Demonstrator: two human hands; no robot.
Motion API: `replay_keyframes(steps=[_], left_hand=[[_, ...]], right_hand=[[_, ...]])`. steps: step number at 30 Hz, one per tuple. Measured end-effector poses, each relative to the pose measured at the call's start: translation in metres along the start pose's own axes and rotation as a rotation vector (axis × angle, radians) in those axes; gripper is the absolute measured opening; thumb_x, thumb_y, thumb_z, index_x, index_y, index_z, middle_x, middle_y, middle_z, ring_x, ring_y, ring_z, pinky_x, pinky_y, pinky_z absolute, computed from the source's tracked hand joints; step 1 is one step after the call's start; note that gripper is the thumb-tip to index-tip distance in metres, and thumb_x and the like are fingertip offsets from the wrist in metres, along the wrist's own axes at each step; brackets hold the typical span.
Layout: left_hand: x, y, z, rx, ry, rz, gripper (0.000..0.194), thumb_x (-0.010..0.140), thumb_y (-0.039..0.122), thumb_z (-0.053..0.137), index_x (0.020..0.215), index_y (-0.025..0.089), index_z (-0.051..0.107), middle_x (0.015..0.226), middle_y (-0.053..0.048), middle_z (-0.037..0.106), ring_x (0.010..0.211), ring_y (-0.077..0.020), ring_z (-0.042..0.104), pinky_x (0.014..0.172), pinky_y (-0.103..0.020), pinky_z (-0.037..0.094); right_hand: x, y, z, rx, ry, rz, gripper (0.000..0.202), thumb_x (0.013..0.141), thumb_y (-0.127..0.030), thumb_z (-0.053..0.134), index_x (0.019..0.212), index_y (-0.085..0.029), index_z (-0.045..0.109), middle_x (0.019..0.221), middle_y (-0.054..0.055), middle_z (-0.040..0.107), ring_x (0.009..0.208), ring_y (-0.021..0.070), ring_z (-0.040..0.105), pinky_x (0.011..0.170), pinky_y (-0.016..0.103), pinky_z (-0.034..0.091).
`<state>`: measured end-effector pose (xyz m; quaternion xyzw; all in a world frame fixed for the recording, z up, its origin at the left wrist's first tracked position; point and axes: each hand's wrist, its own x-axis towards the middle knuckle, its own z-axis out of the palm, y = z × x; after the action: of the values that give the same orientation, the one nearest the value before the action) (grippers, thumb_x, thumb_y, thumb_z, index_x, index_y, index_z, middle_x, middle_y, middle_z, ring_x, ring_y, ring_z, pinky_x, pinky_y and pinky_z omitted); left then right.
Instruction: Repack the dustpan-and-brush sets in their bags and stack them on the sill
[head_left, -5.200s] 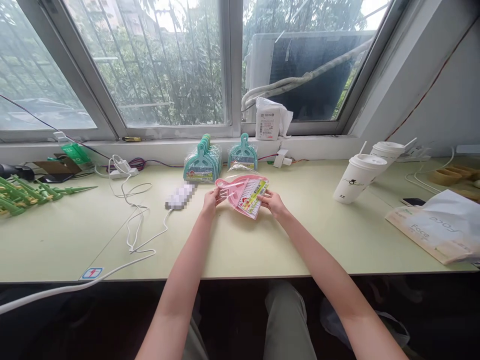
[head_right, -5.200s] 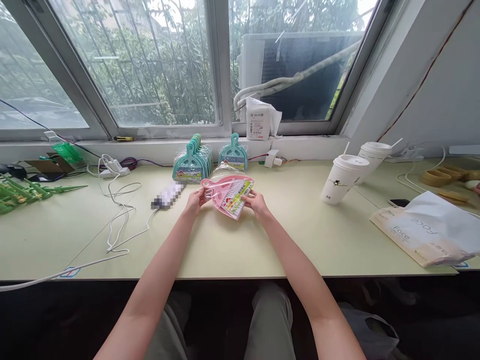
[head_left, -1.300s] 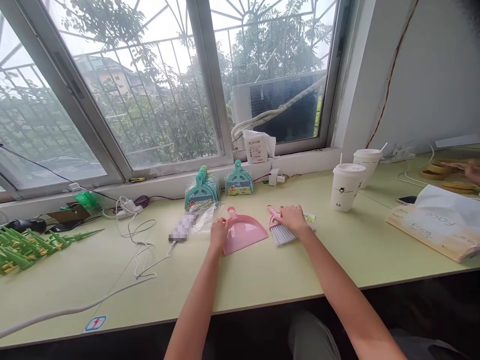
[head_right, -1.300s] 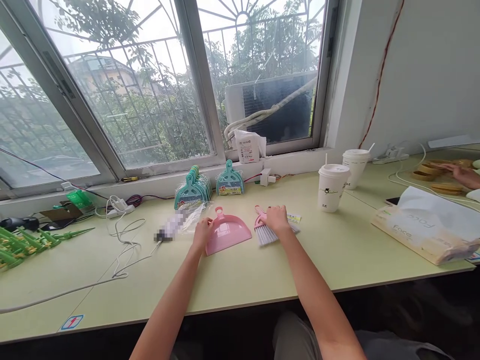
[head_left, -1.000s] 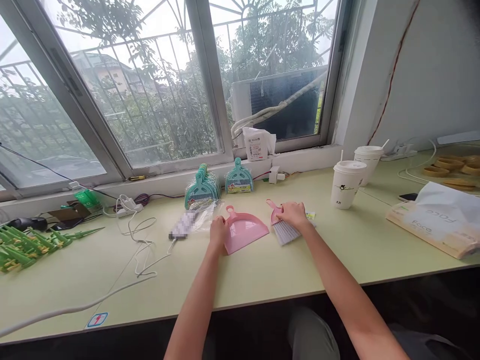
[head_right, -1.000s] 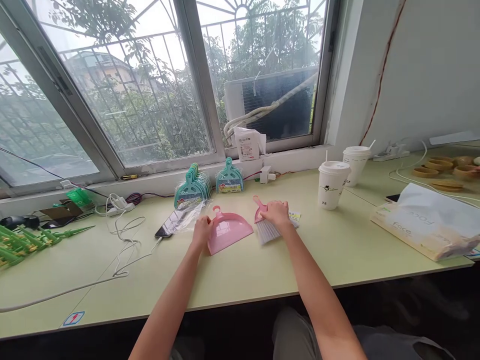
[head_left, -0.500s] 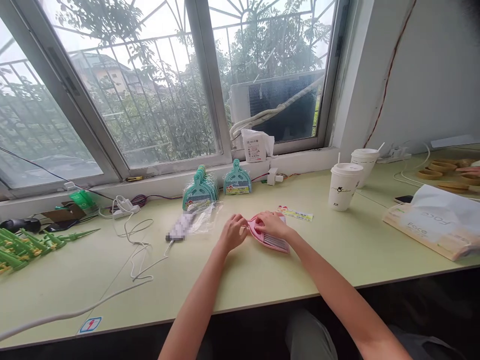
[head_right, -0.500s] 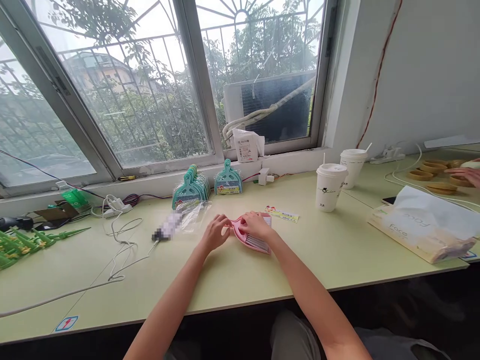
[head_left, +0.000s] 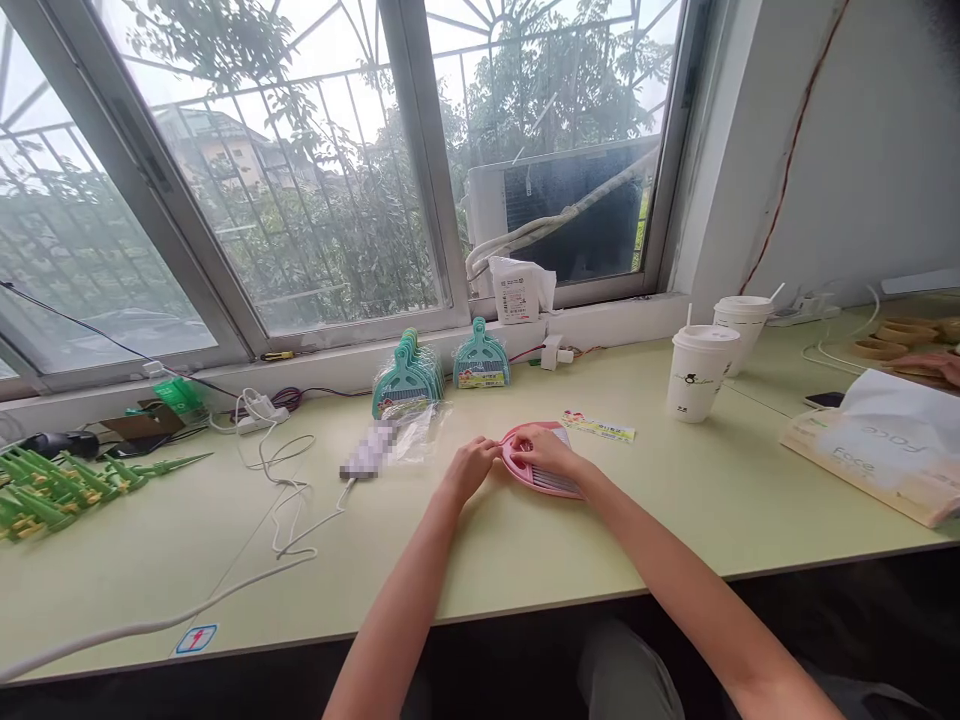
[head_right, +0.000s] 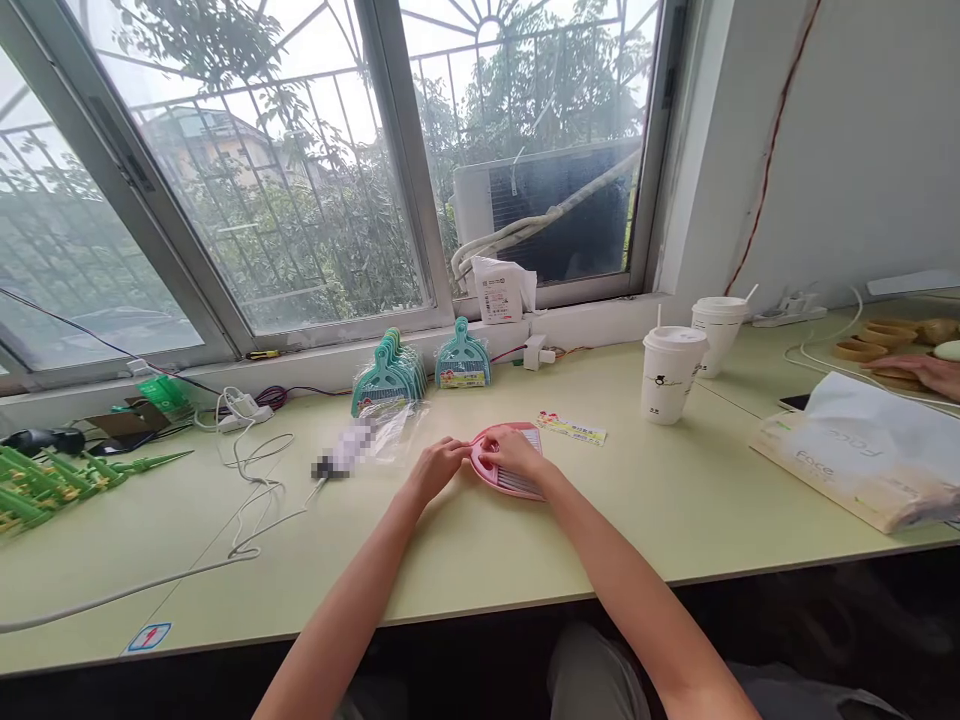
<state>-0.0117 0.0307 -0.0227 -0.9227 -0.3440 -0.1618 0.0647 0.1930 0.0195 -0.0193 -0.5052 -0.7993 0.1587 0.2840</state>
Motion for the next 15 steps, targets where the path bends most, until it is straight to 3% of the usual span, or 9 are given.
replay_keyframes(steps=[8,15], left_hand=[[0.007,0.004,-0.005,-0.038,-0.061,-0.029,0.034,0.080,0.000,0.046,0.092,0.021,0.070,0.088,-0.007,0.068,0.088,-0.0195,0.061,0.079,-0.030,0.047],[0.011,0.008,-0.009,-0.048,-0.085,-0.090,0.032,0.076,0.000,0.045,0.083,0.020,0.070,0.082,-0.008,0.066,0.086,-0.0199,0.062,0.076,-0.029,0.047]], right_hand=[[0.001,-0.006,-0.006,-0.015,-0.072,0.075,0.014,0.076,-0.024,0.057,0.081,-0.019,0.070,0.084,0.003,0.071,0.078,0.0169,0.062,0.067,0.024,0.042],[0.002,-0.016,-0.007,-0.139,-0.068,0.160,0.014,0.077,-0.023,0.056,0.083,-0.020,0.069,0.086,0.004,0.071,0.077,0.0178,0.062,0.064,0.024,0.039]])
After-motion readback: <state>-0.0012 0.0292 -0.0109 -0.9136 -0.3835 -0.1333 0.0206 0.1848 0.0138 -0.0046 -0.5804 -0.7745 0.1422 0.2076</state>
